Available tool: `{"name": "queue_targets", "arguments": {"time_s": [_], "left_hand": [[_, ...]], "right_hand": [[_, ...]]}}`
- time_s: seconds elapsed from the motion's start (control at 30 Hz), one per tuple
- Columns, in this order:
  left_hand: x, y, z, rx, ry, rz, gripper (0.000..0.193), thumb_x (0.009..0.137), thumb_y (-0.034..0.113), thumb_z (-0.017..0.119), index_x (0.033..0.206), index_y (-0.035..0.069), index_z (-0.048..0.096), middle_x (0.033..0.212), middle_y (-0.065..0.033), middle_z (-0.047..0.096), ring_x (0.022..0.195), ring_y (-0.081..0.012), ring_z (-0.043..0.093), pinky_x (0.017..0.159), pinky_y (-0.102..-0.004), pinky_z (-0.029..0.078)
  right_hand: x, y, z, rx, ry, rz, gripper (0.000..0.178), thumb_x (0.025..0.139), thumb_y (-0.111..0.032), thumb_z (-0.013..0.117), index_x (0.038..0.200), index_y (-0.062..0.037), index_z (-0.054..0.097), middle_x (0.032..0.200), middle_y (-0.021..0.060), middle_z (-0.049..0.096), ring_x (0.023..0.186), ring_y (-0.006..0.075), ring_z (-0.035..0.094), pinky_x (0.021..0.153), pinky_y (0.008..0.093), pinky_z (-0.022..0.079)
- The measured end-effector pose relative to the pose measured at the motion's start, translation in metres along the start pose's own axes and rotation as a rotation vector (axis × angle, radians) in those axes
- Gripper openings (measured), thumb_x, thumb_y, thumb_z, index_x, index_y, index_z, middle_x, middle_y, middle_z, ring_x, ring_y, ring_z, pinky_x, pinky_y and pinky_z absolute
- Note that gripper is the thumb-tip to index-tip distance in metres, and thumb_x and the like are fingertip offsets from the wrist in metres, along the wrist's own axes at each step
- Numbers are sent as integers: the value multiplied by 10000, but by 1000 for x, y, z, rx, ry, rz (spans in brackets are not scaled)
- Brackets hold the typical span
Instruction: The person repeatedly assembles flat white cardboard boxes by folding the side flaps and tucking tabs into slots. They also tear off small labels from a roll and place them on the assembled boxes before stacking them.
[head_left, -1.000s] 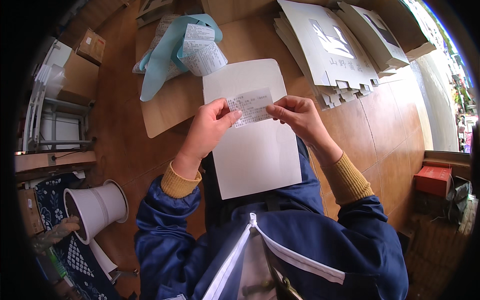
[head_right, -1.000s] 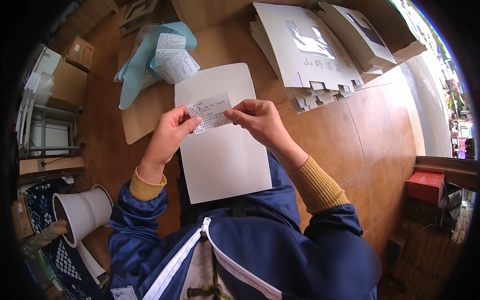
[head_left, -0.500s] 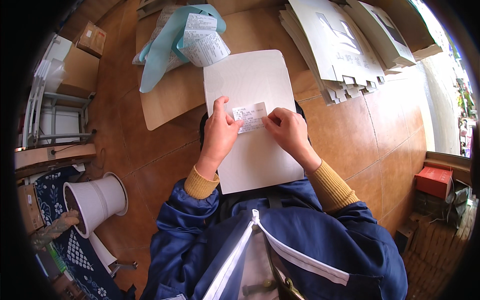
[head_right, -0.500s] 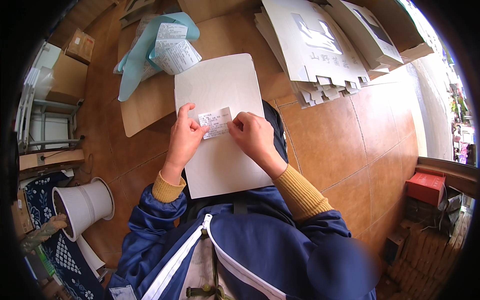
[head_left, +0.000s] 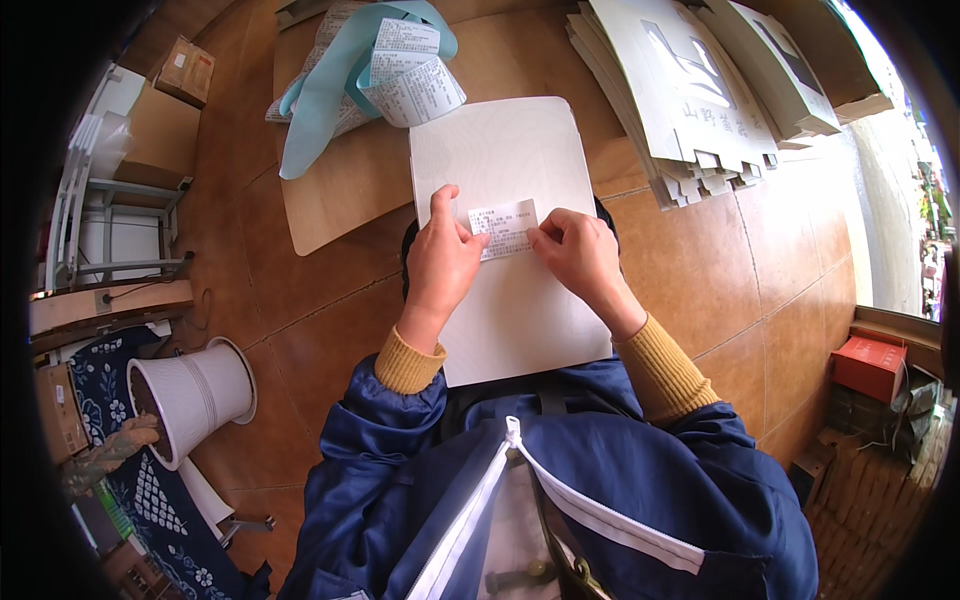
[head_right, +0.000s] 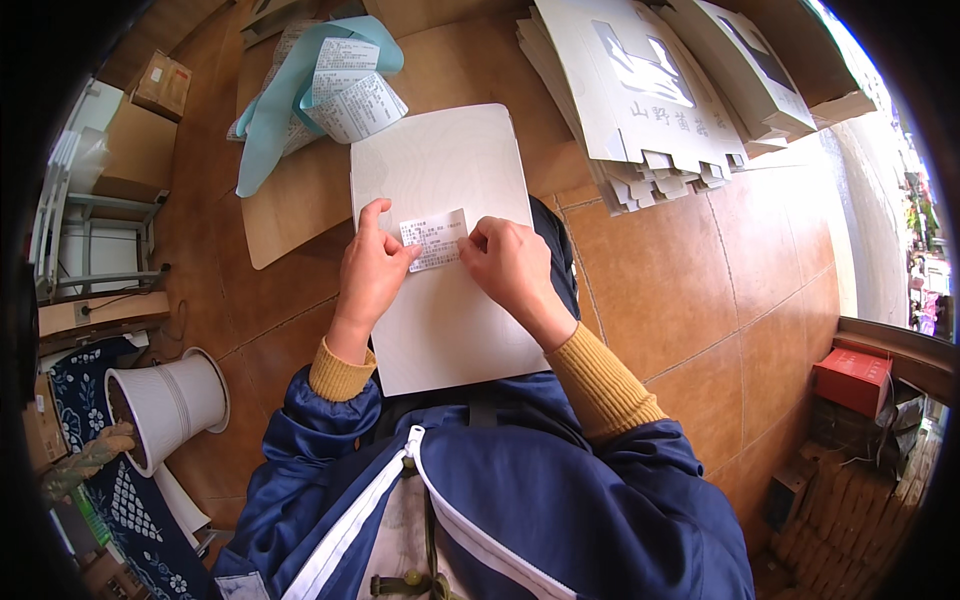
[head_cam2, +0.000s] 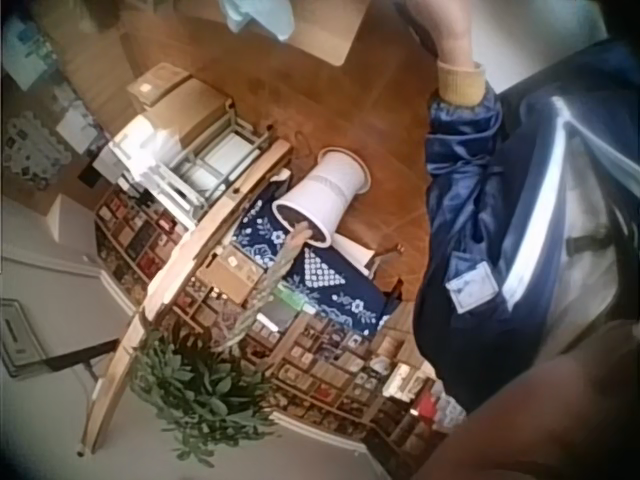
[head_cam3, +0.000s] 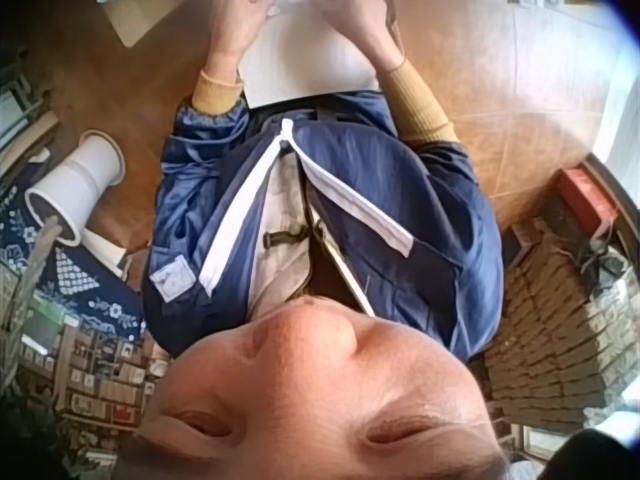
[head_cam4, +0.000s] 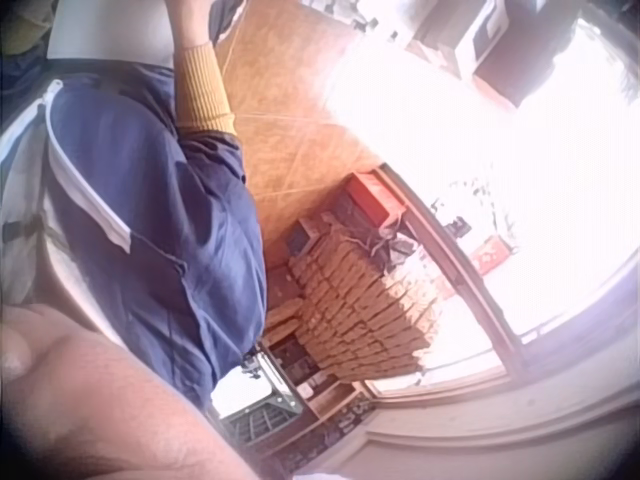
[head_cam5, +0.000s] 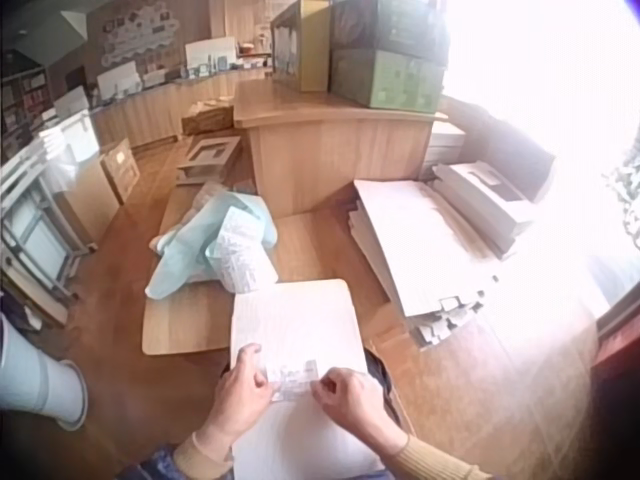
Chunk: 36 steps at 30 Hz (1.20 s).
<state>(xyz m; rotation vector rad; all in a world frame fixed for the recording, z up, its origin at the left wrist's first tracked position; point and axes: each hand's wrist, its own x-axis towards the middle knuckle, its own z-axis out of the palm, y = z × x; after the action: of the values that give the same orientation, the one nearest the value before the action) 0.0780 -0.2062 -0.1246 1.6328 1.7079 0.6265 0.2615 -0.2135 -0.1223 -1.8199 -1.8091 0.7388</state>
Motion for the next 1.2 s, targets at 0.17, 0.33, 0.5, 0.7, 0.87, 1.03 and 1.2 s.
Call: {"name": "queue_targets", "arguments": {"time_s": [0.17,0.33,0.5,0.7,0.87,1.03,1.2], "left_hand": [[-1,6,1,60,12,-13,636,784,116,732,1315,54,388,738,-82,634,714,-284,651,656,-403,506],[1,12,-1,93,-4,-42,632,801,115,727,1336,37,400,721,-87,637,724,-256,651,683,-378,497],[2,17,-2,122,-21,-51,636,801,124,728,1340,52,398,734,-90,643,745,-275,658,699,-393,503],[3,17,0,128,-36,-64,623,802,122,725,1332,68,402,734,-90,644,749,-281,658,709,-408,504],[1,9,2,177,14,-18,666,777,176,766,1326,69,405,868,-134,646,837,-316,644,735,-419,503],[-7,-17,-5,322,289,105,842,688,321,846,1338,31,395,1172,-220,559,1070,-382,551,856,-445,477],[-13,-50,5,-37,339,27,915,763,380,810,1392,-47,301,1180,-225,543,1047,-292,565,883,-407,480]], "right_hand": [[-1,-1,2,-14,13,-8,225,804,-218,689,715,-13,663,651,143,648,603,288,649,583,363,507],[-1,1,4,-15,16,-4,226,796,-224,670,692,-26,642,672,139,650,642,319,645,607,398,509],[-1,2,6,-19,13,3,222,793,-222,659,681,-34,622,690,136,647,665,330,638,612,417,506],[-2,3,8,-33,22,-14,211,794,-217,660,693,-38,611,704,131,646,663,330,635,608,422,502],[-3,3,11,-75,34,-20,220,792,-229,674,699,-39,610,703,134,644,668,332,639,609,422,506],[-3,9,2,-129,29,50,252,779,-255,721,729,-51,583,659,120,635,640,324,640,580,414,500],[2,15,-14,-57,27,60,250,767,-227,741,755,-55,560,628,106,625,602,298,629,551,391,490]]}}
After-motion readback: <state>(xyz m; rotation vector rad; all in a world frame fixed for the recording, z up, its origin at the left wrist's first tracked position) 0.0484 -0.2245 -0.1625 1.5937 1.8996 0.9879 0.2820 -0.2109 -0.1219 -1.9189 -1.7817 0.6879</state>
